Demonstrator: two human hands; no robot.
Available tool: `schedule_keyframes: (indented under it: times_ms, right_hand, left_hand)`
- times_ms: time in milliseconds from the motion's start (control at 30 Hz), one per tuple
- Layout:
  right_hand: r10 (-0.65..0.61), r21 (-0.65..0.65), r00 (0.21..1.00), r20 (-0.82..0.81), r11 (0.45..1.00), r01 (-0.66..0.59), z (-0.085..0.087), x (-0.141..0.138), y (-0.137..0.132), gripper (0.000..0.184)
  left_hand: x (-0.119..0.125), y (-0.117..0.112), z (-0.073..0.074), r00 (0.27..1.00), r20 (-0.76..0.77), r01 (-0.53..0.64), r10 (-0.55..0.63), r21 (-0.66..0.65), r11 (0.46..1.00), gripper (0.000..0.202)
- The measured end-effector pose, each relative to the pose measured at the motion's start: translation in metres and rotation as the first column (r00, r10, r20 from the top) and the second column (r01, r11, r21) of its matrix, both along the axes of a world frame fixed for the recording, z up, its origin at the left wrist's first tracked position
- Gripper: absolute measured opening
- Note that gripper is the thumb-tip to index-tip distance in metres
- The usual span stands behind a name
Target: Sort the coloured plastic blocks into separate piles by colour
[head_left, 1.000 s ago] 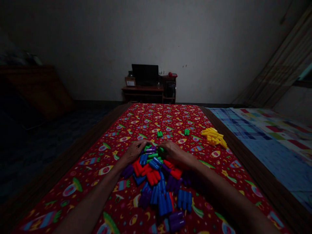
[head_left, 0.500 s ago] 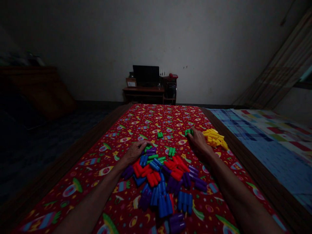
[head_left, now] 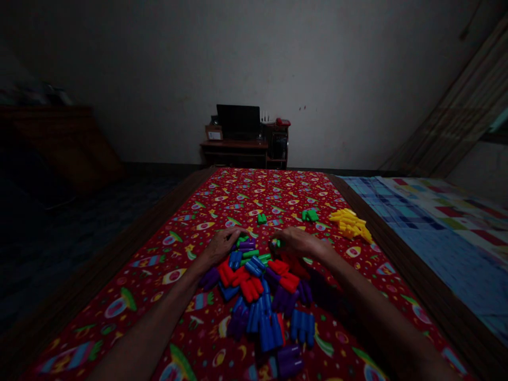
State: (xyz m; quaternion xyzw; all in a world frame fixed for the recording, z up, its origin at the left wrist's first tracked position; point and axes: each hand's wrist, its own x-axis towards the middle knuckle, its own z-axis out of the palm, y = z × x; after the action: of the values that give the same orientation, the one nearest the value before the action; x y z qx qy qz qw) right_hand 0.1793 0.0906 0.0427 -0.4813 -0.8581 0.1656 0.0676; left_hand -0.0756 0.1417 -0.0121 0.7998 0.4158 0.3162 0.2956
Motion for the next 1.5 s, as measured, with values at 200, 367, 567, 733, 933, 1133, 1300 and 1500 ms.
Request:
schedule_keyframes:
  times_ms: [200,367,567,733,933,1133,1300,1500]
  right_hand:
    - [-0.103,0.072,0.989,-0.109,0.991,0.111,-0.011,0.013,0.013,0.020]
    - [-0.372,0.267,0.892,-0.259,0.860,0.436,-0.016,0.046,0.031,0.022]
    - [-0.592,0.390,0.794,-0.137,0.705,0.593,-0.023,0.074,0.031,0.022]
    - [-0.468,0.423,0.838,-0.280,0.723,0.546,-0.020,0.064,0.035,0.024]
    - [-0.186,0.308,0.969,-0.160,0.923,0.228,-0.026,0.001,0.056,0.021]
    - [-0.124,0.365,0.991,-0.042,0.922,0.131,-0.050,-0.038,0.071,0.027]
    - [-0.263,0.291,0.965,-0.005,0.923,0.253,-0.037,-0.014,0.075,0.019]
    - [-0.293,0.304,0.955,0.047,0.915,0.266,-0.027,0.007,0.066,0.024]
  left_hand:
    - [-0.001,0.003,-0.004,1.000,-0.003,-0.003,0.003,0.016,1.000,0.051]
    - [-0.001,0.002,-0.002,1.000,0.001,-0.004,0.004,0.016,1.000,0.052]
    - [-0.001,0.002,-0.003,1.000,0.008,0.000,0.000,0.011,1.000,0.052]
    - [-0.002,0.004,-0.005,1.000,0.004,-0.009,0.009,0.017,1.000,0.051]
    - [-0.002,0.004,-0.005,1.000,-0.001,-0.003,0.003,0.013,1.000,0.049]
    - [-0.001,0.003,-0.004,1.000,0.012,-0.008,0.008,0.013,1.000,0.050]
    - [-0.002,0.003,-0.005,1.000,0.008,-0.006,0.006,0.004,1.000,0.049]
    - [-0.002,0.003,-0.004,1.000,0.008,-0.005,0.005,0.010,1.000,0.047]
